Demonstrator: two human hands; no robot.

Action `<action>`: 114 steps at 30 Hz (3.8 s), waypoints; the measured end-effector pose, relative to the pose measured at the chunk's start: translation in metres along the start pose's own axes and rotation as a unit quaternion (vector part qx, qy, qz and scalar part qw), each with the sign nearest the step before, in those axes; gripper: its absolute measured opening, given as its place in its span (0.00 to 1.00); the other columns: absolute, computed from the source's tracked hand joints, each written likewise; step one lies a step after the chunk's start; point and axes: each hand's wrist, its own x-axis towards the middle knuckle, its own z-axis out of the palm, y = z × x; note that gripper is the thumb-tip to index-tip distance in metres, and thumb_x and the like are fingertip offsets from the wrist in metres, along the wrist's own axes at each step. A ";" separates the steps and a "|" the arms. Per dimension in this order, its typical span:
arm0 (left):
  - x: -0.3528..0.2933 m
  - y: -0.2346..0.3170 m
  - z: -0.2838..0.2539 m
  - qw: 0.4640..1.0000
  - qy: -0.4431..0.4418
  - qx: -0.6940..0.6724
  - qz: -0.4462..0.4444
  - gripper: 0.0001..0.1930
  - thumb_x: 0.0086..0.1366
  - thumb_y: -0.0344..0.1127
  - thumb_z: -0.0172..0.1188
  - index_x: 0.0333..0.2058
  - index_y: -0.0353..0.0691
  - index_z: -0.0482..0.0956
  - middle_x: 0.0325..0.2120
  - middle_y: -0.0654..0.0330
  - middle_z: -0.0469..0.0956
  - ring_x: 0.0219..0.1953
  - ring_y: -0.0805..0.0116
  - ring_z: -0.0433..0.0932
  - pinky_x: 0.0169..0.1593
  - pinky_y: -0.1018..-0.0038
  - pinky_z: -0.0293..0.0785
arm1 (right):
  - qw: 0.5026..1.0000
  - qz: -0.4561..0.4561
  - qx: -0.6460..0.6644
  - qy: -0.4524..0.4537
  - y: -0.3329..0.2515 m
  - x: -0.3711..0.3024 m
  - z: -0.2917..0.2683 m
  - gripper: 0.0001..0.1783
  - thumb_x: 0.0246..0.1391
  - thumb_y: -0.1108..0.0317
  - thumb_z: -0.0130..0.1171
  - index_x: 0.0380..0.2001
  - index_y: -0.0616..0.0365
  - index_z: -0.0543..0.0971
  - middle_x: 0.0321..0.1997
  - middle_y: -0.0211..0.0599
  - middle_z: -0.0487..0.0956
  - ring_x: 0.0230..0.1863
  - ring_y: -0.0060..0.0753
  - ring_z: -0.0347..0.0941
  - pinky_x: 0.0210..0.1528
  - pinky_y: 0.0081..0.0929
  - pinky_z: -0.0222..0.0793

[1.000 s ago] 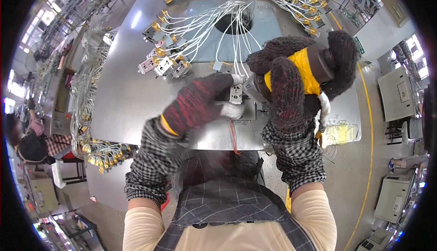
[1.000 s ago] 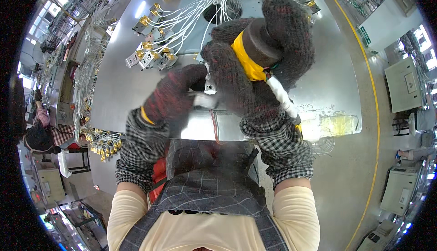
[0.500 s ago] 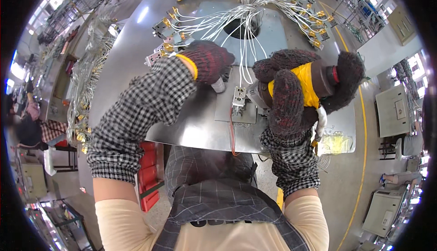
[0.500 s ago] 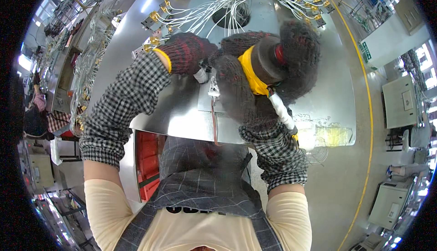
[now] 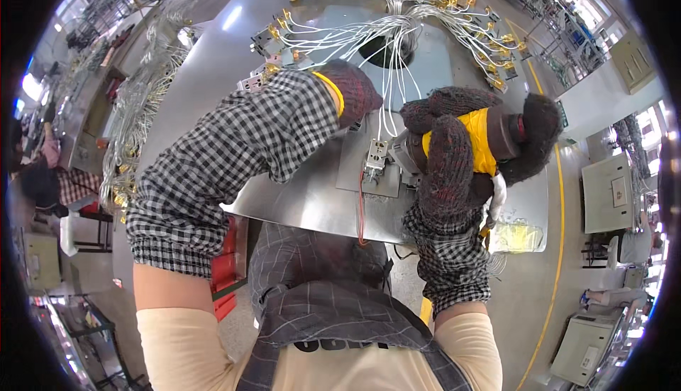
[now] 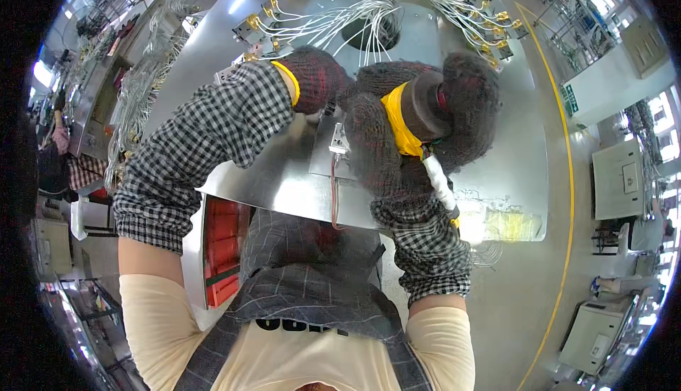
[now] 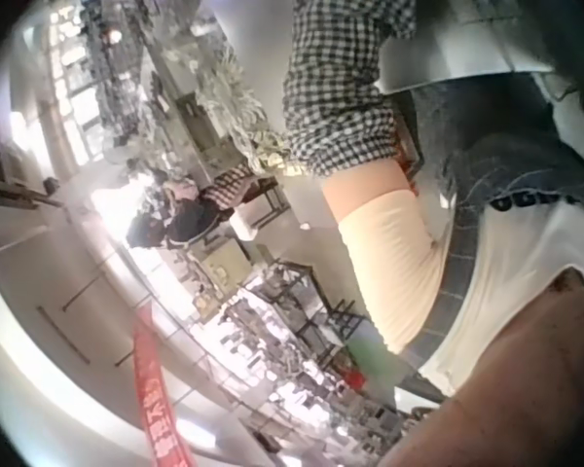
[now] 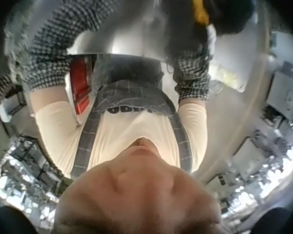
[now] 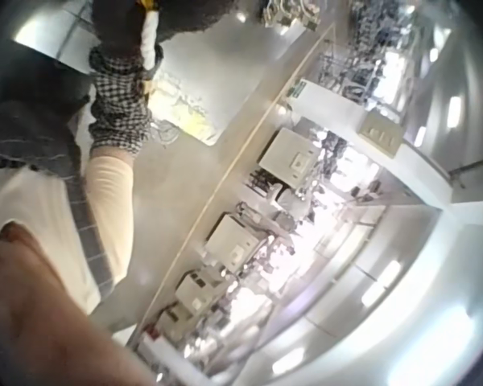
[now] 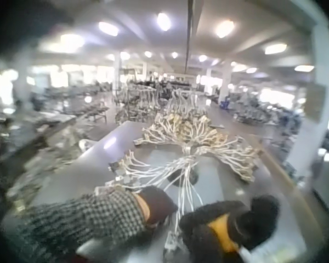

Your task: Assembling complex wiring harnesses at a workstation using a power tool to secure connectors.

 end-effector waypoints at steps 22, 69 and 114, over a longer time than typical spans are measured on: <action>-0.070 0.030 0.021 0.773 0.240 -0.587 -0.006 0.25 0.52 0.37 0.69 0.49 0.40 0.75 0.36 0.56 0.79 0.37 0.63 0.79 0.44 0.66 0.75 | 0.763 0.415 0.483 -0.112 0.143 -0.068 -0.084 0.32 0.67 0.49 0.45 0.67 0.54 0.57 0.66 0.45 0.62 0.64 0.36 0.62 0.69 0.37 0.58; -0.066 0.085 0.020 0.868 0.262 -0.403 -0.124 0.34 0.43 0.53 0.77 0.45 0.40 0.75 0.32 0.54 0.81 0.37 0.56 0.82 0.43 0.64 0.77 | 0.996 -0.002 0.078 0.035 0.003 0.018 -0.008 0.42 0.54 0.72 0.63 0.67 0.40 0.52 0.37 0.46 0.77 0.31 0.37 0.78 0.36 0.44 0.81; -0.139 0.043 0.058 0.934 0.327 -0.077 -0.120 0.24 0.49 0.40 0.71 0.47 0.47 0.78 0.42 0.56 0.79 0.49 0.58 0.76 0.53 0.59 0.70 | 0.983 -0.007 0.184 0.016 0.010 0.013 -0.011 0.32 0.63 0.68 0.53 0.67 0.45 0.55 0.40 0.63 0.78 0.32 0.53 0.81 0.33 0.51 0.83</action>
